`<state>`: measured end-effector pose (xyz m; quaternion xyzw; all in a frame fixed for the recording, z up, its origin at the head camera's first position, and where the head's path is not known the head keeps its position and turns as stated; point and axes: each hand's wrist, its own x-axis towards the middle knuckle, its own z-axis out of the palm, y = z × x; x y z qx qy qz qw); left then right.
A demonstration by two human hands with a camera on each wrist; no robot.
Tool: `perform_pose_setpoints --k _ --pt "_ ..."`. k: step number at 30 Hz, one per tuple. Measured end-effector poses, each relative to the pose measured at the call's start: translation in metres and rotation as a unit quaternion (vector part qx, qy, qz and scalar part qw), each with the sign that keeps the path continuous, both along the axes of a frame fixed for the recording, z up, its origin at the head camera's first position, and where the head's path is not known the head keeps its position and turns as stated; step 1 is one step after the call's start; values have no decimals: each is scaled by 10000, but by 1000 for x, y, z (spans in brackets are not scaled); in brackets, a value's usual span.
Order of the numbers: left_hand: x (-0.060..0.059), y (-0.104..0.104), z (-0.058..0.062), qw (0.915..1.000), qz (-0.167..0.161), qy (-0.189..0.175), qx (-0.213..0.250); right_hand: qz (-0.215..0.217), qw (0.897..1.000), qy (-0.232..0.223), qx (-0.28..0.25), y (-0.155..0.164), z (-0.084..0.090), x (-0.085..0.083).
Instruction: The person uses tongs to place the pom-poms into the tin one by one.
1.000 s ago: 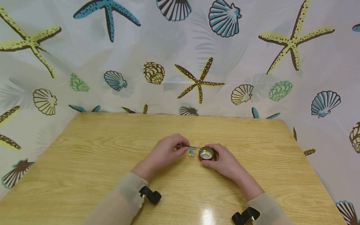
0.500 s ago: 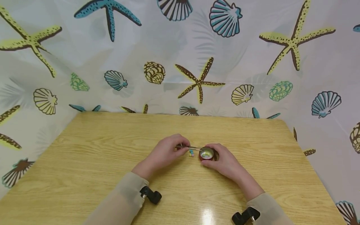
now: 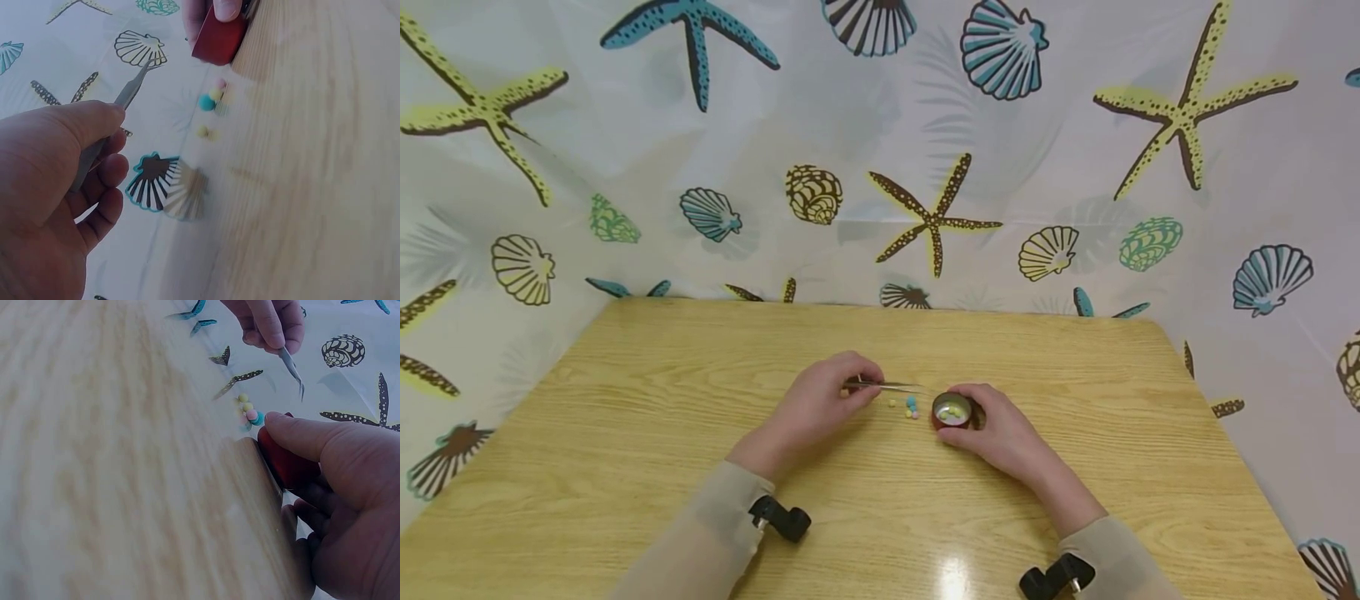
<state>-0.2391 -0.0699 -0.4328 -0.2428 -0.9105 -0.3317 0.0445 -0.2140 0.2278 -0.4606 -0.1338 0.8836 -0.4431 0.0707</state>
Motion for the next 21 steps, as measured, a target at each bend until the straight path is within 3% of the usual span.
perform_pose_setpoints --k 9,21 --pt "2 -27 -4 9996 246 -121 17 19 10000 -5 -2 -1 0 1" --pt "-2 -32 -9 9997 160 -144 -71 -2 10000 -27 34 -1 0 1"
